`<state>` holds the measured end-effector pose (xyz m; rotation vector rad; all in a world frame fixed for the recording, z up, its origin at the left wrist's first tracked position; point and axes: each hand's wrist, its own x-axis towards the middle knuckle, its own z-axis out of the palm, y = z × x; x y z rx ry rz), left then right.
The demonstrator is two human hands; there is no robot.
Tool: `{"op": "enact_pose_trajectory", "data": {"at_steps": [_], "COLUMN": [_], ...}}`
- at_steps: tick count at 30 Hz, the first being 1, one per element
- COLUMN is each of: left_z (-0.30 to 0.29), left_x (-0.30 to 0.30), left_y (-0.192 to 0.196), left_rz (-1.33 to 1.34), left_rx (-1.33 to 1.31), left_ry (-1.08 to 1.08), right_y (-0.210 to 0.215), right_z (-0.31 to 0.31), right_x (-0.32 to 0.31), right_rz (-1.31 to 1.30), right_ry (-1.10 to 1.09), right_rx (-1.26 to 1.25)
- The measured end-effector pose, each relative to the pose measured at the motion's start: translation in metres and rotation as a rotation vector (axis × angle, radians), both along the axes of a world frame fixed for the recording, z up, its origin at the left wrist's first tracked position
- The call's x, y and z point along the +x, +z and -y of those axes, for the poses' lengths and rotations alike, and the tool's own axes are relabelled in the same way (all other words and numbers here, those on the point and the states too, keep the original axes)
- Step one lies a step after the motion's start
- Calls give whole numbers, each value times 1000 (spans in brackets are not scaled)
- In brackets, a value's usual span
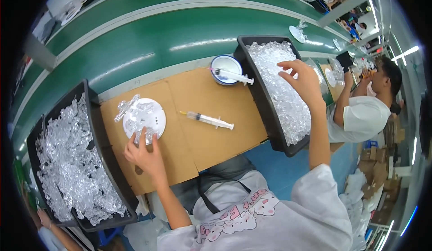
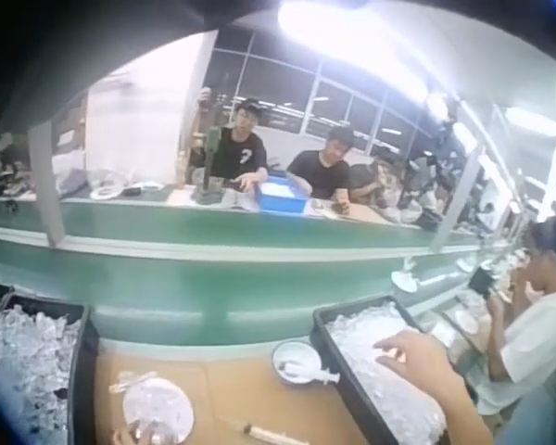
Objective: Assembling decorative lighting components by gluing clear plastic crystal pieces onto a circular base using a syringe-based adhesive.
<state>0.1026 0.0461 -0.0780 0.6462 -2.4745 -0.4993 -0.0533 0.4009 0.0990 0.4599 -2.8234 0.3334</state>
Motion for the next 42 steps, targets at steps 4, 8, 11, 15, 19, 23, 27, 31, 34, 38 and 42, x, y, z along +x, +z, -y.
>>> {"op": "enact_pose_trajectory", "data": {"at_steps": [4, 8, 11, 15, 19, 23, 27, 31, 34, 38, 42], "left_z": [-5, -8, -12, -17, -14, -9, -1, 5, 17, 21, 22], "left_x": [10, 31, 39, 34, 41, 44, 39, 27, 23, 9, -6], "left_y": [3, 12, 23, 29, 37, 32, 23, 34, 34, 28, 20], "left_rz": [46, 24, 40, 17, 9, -18, -65, -103, -5, 37, 55], "left_rx": [-34, -93, -31, 50, 65, 120, 195, 278, 278, 356, 412], "left_ry": [-3, 10, 9, -40, -39, -21, -17, -41, -78, -116, -120], "right_y": [-41, -50, -44, -33, -27, -25, -58, -115, -138, -151, -153], "right_z": [-18, -18, -22, -33, -21, 33, 136, 208, 228, 232, 235], "right_x": [-8, -9, -4, 0, 9, 33, 41, 18, 8, 3, 4], "right_rz": [-1, 9, 50, 133, 249, 460, 432, 359, 344, 361, 353], "right_ry": [78, 28, -34, -142, -129, 74, 551, 800, 928, 983, 977], "right_rx": [264, 146, -28, -363, -540, -899, -698, -513, -490, -457, -430]}}
